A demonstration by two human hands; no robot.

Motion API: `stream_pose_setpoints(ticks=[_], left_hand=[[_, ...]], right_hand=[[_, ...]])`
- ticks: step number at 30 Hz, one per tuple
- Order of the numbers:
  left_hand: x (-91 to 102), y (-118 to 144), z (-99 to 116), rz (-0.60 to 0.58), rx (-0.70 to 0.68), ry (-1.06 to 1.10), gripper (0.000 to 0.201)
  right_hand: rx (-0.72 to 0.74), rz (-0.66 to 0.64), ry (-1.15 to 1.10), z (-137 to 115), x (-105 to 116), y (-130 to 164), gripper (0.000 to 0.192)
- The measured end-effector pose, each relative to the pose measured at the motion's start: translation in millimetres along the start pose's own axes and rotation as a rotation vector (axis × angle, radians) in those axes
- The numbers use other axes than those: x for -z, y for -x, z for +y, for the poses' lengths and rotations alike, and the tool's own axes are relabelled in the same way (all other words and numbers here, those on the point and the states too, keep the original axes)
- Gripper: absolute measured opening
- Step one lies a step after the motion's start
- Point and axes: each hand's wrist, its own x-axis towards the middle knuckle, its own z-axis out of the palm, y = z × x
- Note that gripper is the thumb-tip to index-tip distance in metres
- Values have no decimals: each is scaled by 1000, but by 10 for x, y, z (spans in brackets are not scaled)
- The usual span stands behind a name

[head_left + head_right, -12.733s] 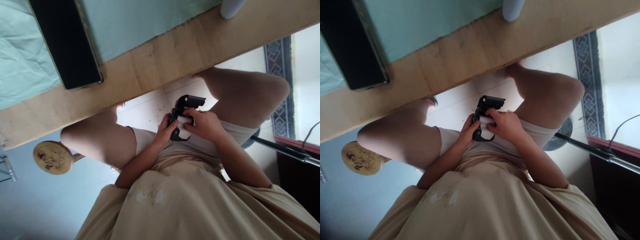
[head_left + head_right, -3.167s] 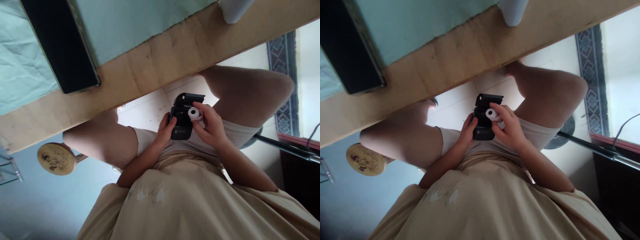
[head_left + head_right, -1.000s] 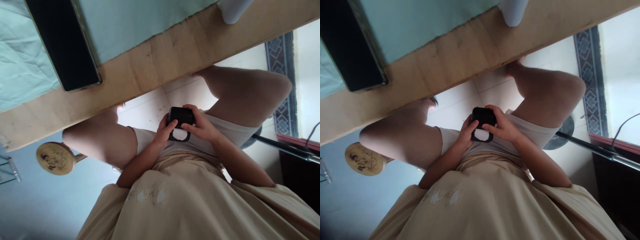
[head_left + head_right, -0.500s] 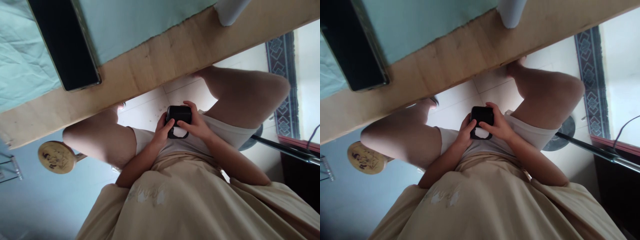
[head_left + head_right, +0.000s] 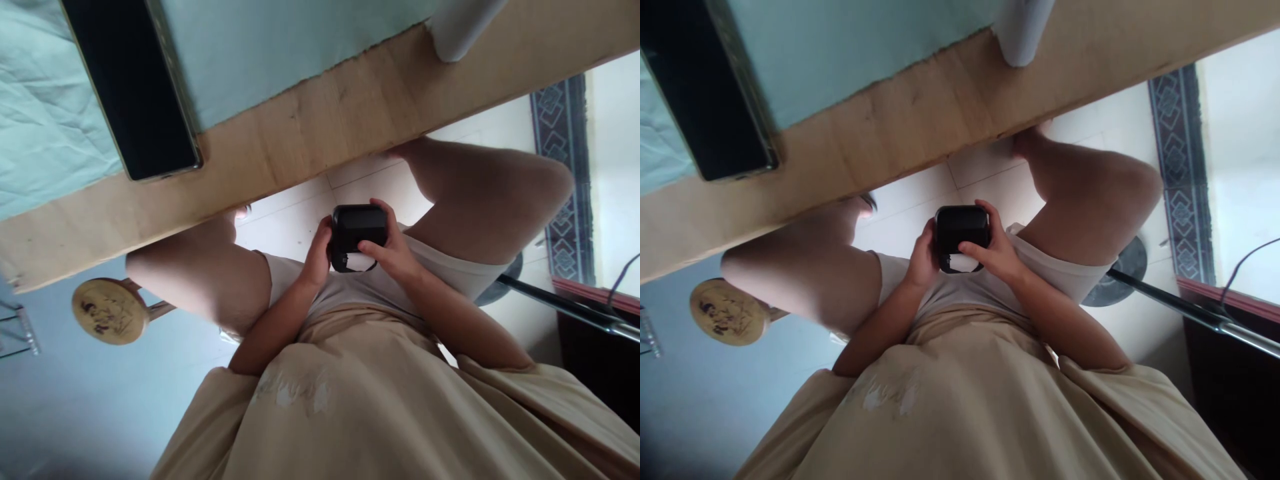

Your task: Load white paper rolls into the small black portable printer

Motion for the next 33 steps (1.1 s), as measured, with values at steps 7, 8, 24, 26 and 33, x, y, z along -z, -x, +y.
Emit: stream_pose_setpoints(ticks=[7, 8, 24, 26, 33], left_hand=[[120, -112, 258, 222, -8, -71, 37], [137, -130, 276, 243, -7, -74, 41], [93, -241, 288, 416, -72, 33, 31], [43, -202, 338, 369, -60, 56, 34], [-18, -149, 403, 197, 98, 60, 31]], right_hand=[[-5, 91, -28, 40, 4, 23, 103], [-6, 97, -28, 40, 7, 28, 103], [-33, 74, 19, -34, 70, 52, 107], [-33, 69, 21, -36, 69, 55, 106], [-31, 76, 25, -40, 60, 55, 108]])
